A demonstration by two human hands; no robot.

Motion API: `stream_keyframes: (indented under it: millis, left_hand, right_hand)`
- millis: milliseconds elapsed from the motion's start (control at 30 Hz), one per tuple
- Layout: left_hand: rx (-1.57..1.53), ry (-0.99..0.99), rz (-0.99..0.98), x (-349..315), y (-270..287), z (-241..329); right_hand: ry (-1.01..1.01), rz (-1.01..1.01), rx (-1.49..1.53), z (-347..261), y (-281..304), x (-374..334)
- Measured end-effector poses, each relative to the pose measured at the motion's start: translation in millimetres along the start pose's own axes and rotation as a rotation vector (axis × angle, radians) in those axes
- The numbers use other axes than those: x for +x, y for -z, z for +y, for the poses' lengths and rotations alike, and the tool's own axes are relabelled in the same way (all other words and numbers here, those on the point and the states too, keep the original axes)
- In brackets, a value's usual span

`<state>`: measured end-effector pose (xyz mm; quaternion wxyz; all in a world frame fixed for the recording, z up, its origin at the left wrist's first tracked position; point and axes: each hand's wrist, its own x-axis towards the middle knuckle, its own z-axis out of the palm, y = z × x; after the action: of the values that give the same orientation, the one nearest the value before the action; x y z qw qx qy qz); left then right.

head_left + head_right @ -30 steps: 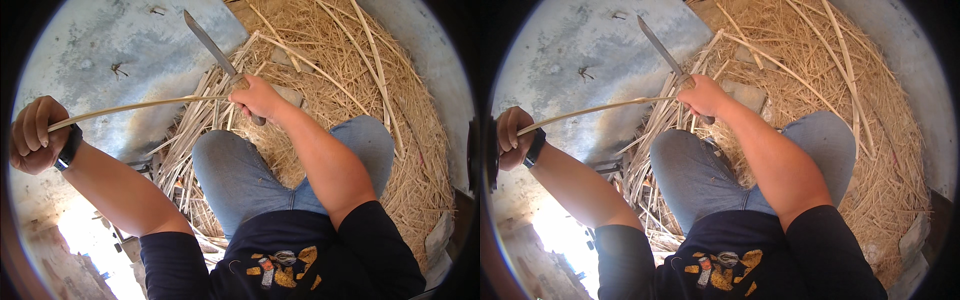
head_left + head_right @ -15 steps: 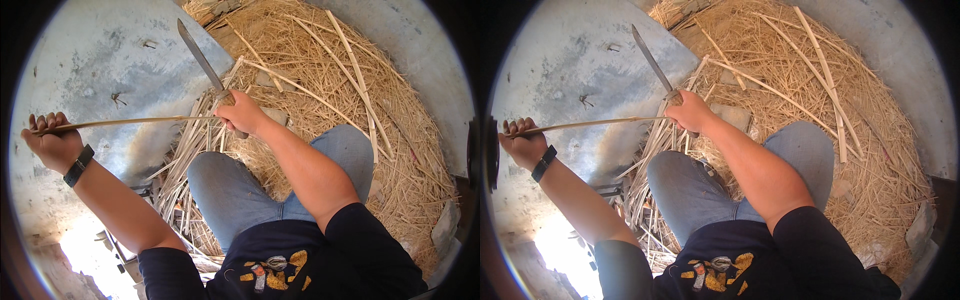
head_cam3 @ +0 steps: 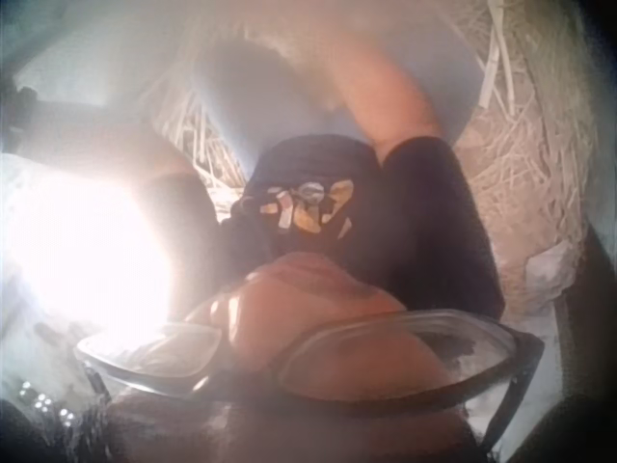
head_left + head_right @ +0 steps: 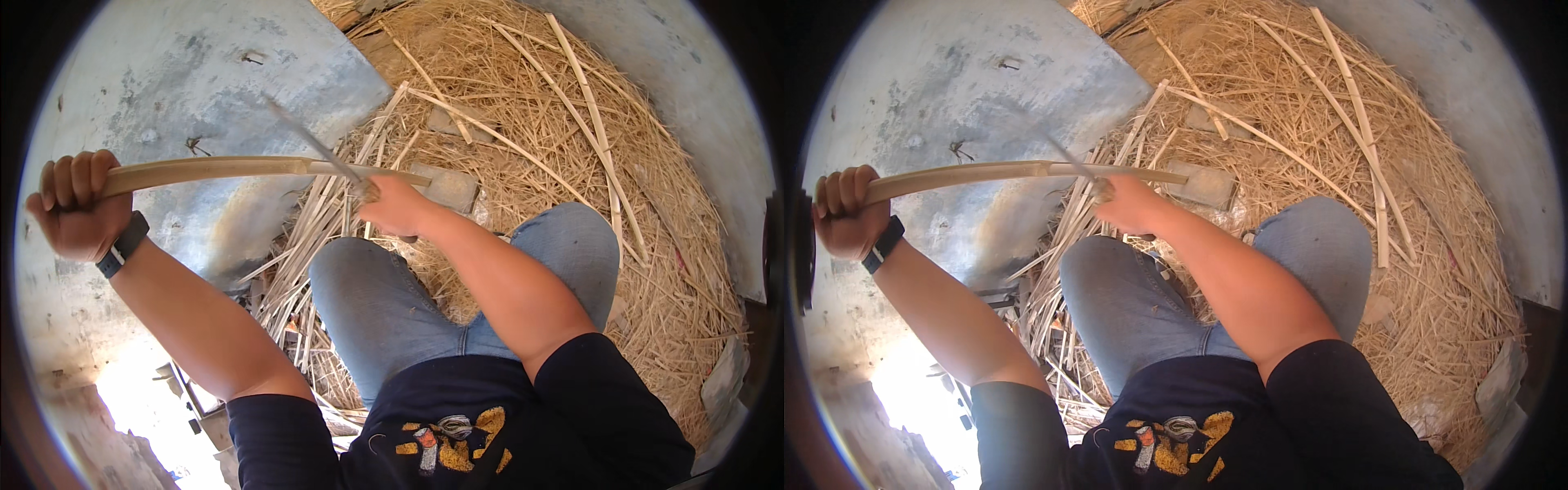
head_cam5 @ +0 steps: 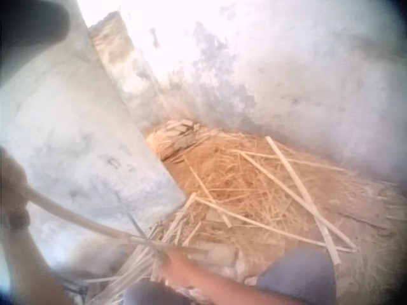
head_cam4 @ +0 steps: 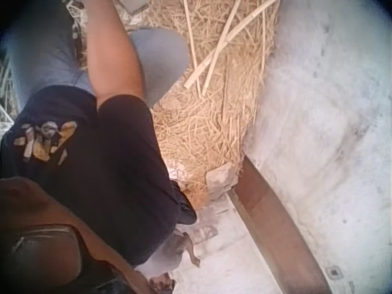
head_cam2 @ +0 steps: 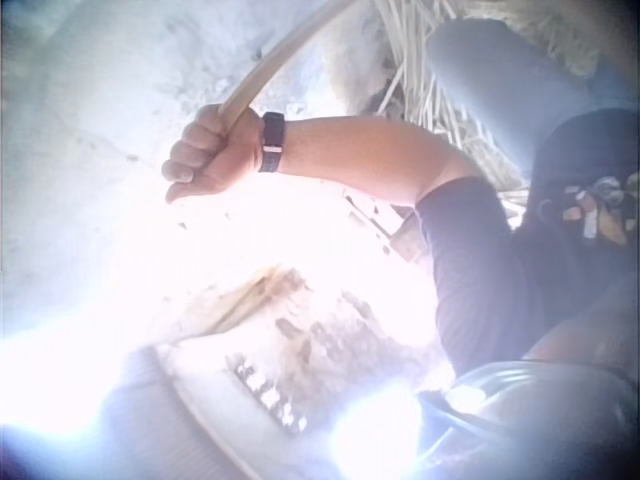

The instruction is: The person sits on a hay-covered floor and uses a large knife to split long bamboo stalks into thin strips. They hold the bamboo vertically against a small block and strike it with the knife to separate the fibers, then place the resulting strips into a pile.

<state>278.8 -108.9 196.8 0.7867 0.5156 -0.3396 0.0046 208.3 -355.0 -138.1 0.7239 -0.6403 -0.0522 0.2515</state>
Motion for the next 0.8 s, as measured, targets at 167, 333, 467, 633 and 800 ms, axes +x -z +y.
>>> stream_keyframes:
  millis: [167, 333, 467, 633, 800]
  left_hand:
    - [-0.004, -0.02, 0.045, -6.0, 13.5, -1.3]
    - [-0.036, -0.007, -0.059, -0.9, 15.9, -1.6]
    - [-0.033, -0.007, -0.036, 3.5, 5.3, -8.1]
    - [0.03, -0.08, 0.017, -5.8, 1.1, -13.0]
    - [0.005, -0.112, 0.057, 8.0, -11.9, -26.1]
  right_hand:
    - [-0.107, 0.094, -0.164, -1.1, 3.9, -2.7]
    - [0.246, 0.13, -0.422, -34.1, -14.8, -10.1]
    - [-0.093, 0.094, -0.248, -1.6, 4.1, 3.7]
    - [-0.351, 0.144, -0.166, -12.3, -2.8, 3.3]
    - [0.084, 0.112, -0.239, -55.2, -10.9, -18.2]
